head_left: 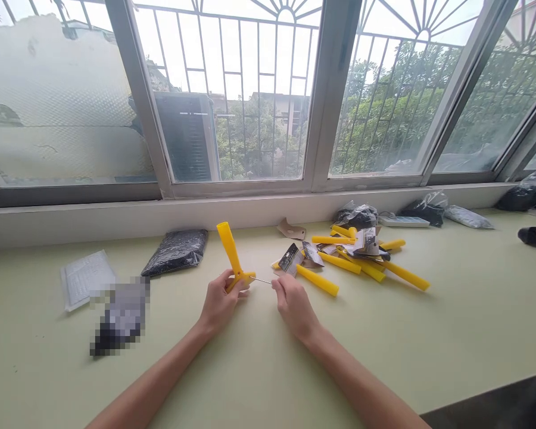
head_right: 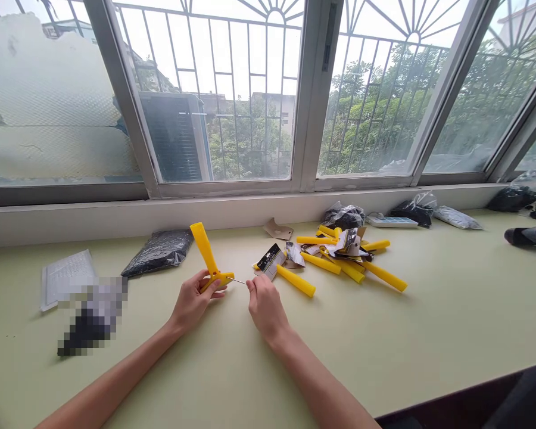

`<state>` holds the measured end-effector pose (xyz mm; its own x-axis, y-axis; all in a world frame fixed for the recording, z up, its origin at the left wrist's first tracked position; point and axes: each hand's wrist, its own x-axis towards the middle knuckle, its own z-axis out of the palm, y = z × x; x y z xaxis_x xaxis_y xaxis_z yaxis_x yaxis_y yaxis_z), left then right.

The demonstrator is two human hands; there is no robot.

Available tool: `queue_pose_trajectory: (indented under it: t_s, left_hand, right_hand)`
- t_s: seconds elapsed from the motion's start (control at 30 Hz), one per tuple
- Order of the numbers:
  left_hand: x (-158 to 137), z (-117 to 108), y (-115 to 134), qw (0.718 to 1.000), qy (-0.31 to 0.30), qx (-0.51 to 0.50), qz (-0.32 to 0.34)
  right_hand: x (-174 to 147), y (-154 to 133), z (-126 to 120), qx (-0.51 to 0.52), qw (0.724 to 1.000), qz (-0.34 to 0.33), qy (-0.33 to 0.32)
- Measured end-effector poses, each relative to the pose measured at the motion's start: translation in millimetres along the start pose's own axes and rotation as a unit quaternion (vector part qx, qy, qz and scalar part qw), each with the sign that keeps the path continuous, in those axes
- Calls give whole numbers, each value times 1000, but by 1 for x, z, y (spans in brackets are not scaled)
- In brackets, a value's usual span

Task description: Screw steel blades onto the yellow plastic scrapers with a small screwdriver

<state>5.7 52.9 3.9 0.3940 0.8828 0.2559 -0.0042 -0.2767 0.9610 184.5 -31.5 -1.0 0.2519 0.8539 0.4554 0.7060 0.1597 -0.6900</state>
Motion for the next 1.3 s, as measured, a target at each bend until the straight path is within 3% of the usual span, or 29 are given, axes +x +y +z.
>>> queue_pose_trajectory:
  t_s: [0.17, 0.4, 0.63, 0.9, 1.17, 1.3]
  left_hand:
    - [0, 0, 2, 1000, -6, -11, -12]
    - [0, 1, 0, 1000, -13, -11, -14]
    - [1, 0, -3, 1000, -21, -13, -12]
    - [2, -1, -3, 999, -14, -28, -28]
    - [2, -1, -4, 999, -8, -28, -28]
    - [3, -1, -3, 999, -9, -28, -28]
  right_hand:
    - [-1, 1, 0, 44, 998, -44, 13]
    - [-1, 1, 1, 15, 1000, 19, -13]
    - [-1, 1, -2, 63, 997, -46, 17]
    - [-3, -3, 2, -6, 998, 52, -34]
    - [-3, -3, -2, 66, 998, -15, -15]
    - [-4, 0, -1, 49, 998, 1, -39]
